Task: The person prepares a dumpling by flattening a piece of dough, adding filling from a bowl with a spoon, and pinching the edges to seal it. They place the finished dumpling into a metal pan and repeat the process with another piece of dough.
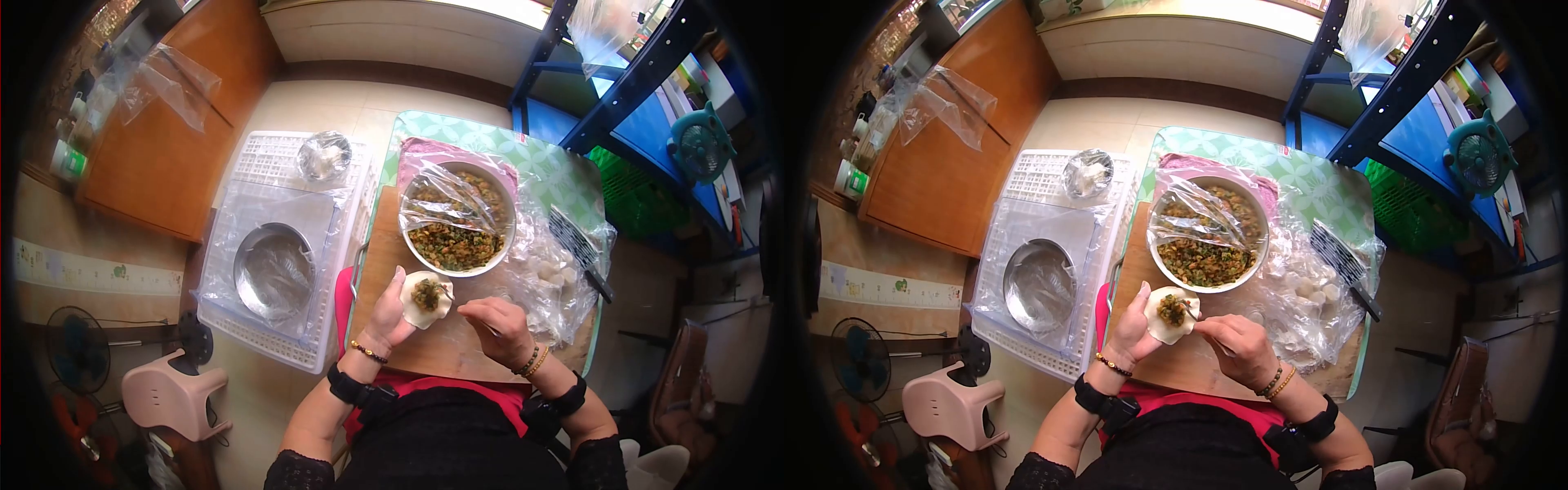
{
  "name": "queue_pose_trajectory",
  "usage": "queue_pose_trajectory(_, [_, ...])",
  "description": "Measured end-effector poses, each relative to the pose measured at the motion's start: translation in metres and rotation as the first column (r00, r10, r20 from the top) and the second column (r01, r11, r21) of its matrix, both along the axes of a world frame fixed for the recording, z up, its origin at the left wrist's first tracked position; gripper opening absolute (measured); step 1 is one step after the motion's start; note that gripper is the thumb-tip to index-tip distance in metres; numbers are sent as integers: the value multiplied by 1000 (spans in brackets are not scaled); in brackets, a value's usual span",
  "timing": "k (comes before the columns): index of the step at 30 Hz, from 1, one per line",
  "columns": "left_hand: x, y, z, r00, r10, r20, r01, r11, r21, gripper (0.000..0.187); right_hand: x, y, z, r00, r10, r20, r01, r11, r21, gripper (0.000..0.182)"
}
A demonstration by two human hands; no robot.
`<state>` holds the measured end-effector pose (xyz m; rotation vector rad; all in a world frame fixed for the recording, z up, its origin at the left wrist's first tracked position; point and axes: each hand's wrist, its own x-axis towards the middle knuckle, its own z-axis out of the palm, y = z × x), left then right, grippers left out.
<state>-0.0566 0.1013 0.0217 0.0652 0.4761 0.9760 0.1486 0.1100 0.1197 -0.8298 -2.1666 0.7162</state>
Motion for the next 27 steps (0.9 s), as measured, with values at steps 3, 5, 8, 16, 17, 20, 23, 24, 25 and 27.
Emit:
queue_pose_trajectory(3, [-3, -4, -3, 1000, 4, 17, -4, 1000, 14, 72, -1, -3, 7, 1000, -21, -20, 21, 999, -35, 22])
queue_pose_trajectory(5, [-3, -5, -3, 999, -1, 42, -1, 1000, 31, 72, -1, -4, 12, 999, -8, -33, 8, 1000, -24, 22])
queue_pose_trajectory(8, [-6, -9, -1, 989, 11, 149, -14, 1000, 19, 71, 9, 3, 16, 998, -69, 1, 68, 996, 62, 22])
queue_pose_trajectory(16, [-6, -17, 13, 998, -20, 58, 19, 1000, 22, 69, 19, 34, -16, 967, -180, 182, 161, 980, 114, 17])
queue_pose_trajectory(17, [-5, -19, 16, 998, -23, 56, 22, 999, 23, 69, 18, 36, -23, 956, -160, 246, 136, 984, 113, 15])
queue_pose_trajectory(20, [-3, -26, 25, 999, -22, 28, 22, 1000, -4, 70, 17, 36, -40, 930, -130, 343, 98, 989, 108, 13])
queue_pose_trajectory(23, [-3, -34, 27, 1000, -30, -1, 30, 999, -15, 70, 18, 29, -35, 917, -127, 377, 96, 990, 101, 21])
queue_pose_trajectory(24, [-4, -37, 25, 999, -35, 19, 35, 999, -1, 70, 20, 23, -28, 919, -196, 341, 169, 980, 107, 24])
queue_pose_trajectory(25, [-4, -40, 24, 998, -41, 39, 41, 999, 13, 70, 23, 16, -21, 915, -264, 305, 242, 964, 110, 28])
queue_pose_trajectory(27, [-3, -46, 29, 999, -48, -2, 48, 999, -3, 70, 35, -4, -9, 931, -304, 204, 290, 952, 95, 32])
